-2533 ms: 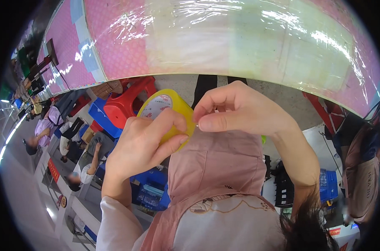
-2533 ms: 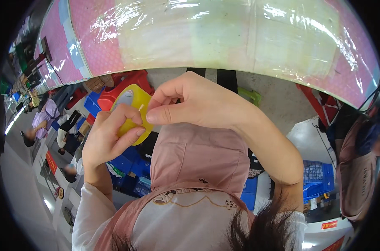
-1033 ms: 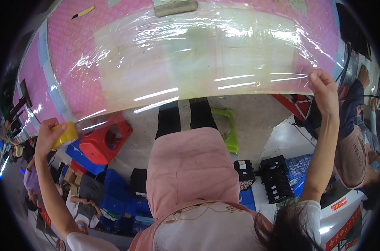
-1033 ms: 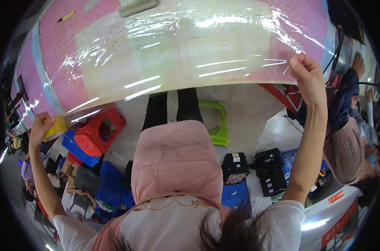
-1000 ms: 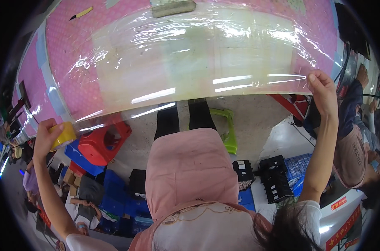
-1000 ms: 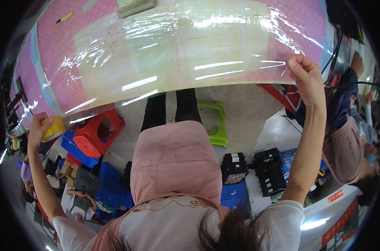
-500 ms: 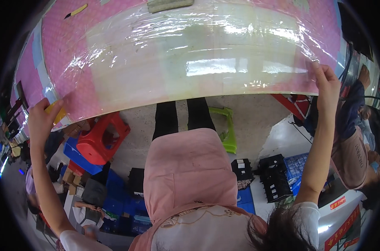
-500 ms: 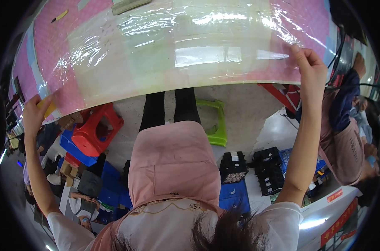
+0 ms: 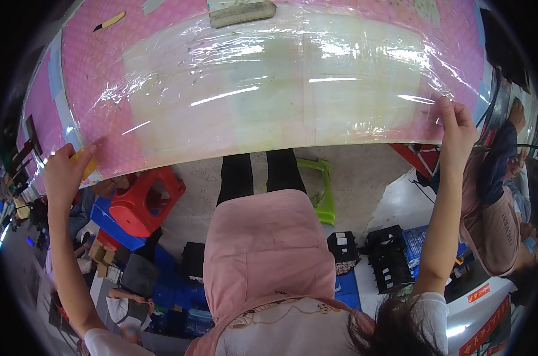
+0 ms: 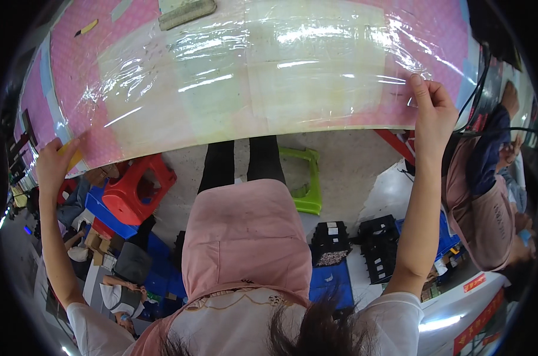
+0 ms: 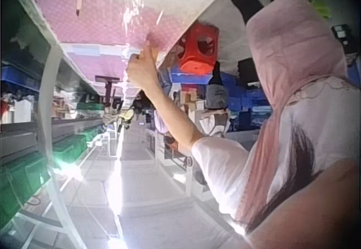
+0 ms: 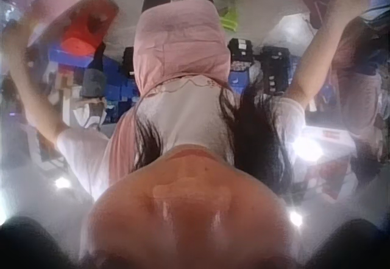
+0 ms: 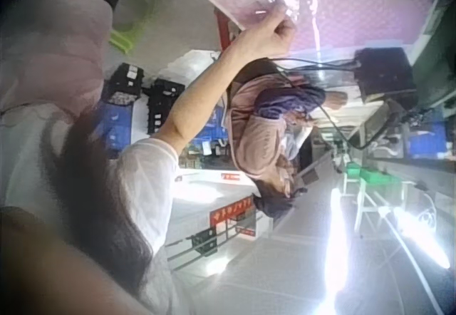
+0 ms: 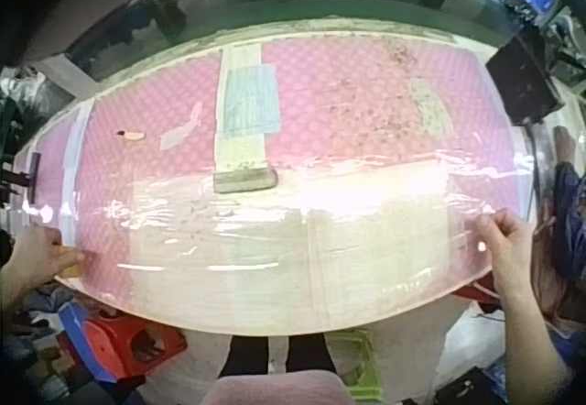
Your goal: Applying a clear protective adhesive film to a large patterned surface and trimming the edges with a utility knife.
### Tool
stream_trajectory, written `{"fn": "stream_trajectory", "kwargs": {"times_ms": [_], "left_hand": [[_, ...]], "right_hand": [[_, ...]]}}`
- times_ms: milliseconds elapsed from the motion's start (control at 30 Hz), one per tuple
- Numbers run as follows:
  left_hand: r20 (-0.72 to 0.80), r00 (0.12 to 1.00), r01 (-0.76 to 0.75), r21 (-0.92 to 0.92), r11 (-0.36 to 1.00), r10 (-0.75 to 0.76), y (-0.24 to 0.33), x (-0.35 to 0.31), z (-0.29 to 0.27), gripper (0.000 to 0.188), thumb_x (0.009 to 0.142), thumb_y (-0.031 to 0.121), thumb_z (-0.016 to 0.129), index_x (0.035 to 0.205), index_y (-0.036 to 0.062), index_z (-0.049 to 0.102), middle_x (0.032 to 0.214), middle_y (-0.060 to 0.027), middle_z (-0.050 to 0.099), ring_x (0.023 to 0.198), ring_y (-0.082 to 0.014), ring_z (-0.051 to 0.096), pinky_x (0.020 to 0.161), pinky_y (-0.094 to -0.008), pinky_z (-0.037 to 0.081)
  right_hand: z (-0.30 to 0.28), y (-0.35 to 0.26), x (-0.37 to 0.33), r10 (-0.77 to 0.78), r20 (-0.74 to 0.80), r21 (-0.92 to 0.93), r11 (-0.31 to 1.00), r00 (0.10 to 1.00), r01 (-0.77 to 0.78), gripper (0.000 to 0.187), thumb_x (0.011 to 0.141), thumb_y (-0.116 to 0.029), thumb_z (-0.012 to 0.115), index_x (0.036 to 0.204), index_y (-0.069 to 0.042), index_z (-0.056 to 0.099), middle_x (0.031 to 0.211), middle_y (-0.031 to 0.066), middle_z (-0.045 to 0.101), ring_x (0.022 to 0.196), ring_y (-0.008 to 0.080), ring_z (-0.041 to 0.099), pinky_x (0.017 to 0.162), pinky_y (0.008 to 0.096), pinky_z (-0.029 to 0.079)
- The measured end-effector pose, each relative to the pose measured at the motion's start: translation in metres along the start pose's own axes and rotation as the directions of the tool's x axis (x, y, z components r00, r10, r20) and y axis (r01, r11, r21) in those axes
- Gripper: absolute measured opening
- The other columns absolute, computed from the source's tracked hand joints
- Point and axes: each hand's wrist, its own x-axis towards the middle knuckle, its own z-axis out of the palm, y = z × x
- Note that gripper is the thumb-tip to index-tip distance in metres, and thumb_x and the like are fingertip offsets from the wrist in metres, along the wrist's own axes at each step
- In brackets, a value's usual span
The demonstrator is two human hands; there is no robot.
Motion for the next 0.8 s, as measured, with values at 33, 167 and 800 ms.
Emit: {"fn": "stream_trajectory", "kwargs": {"times_ms": [33,167,800], "left_hand": [[-0.006,1.000,0.002,0.000,1.000,-0.002,0.000,0.000,0.000,0.061,0.078,0.057,0.059,0.071,-0.0034,0.060,0.063,-0.0216,0.058,0.063,-0.0362,0.060,0.059,-0.0435,0.045],[0.006,1.000,0.021,0.018,1.000,-0.021,0.002,0.003,0.001,0.062,0.078,0.058,0.058,0.072,-0.0033,0.061,0.063,-0.0212,0.059,0.063,-0.0360,0.061,0.059,-0.0438,0.046],[0.044,0.995,0.083,0.093,0.992,-0.087,0.022,0.003,-0.005,0.063,0.077,0.060,0.056,0.074,-0.0025,0.063,0.067,-0.0219,0.062,0.067,-0.0380,0.063,0.061,-0.0457,0.048]], "right_hand": [[0.001,0.000,0.000,0.000,0.004,0.008,1.000,1.000,0.000,0.024,0.084,-0.024,0.068,0.081,0.000,0.064,0.070,-0.0021,0.057,0.064,0.0048,0.047,0.059,0.0187,0.036],[0.003,-0.001,-0.001,0.019,-0.007,-0.006,1.000,1.000,-0.019,0.025,0.083,-0.024,0.069,0.081,0.000,0.064,0.069,-0.0028,0.056,0.063,0.0045,0.045,0.058,0.0187,0.034],[0.005,-0.002,0.002,0.050,-0.037,-0.097,0.994,0.998,-0.053,0.027,0.085,-0.026,0.067,0.080,0.000,0.065,0.070,-0.0044,0.054,0.065,0.0045,0.043,0.059,0.0183,0.032]]}}
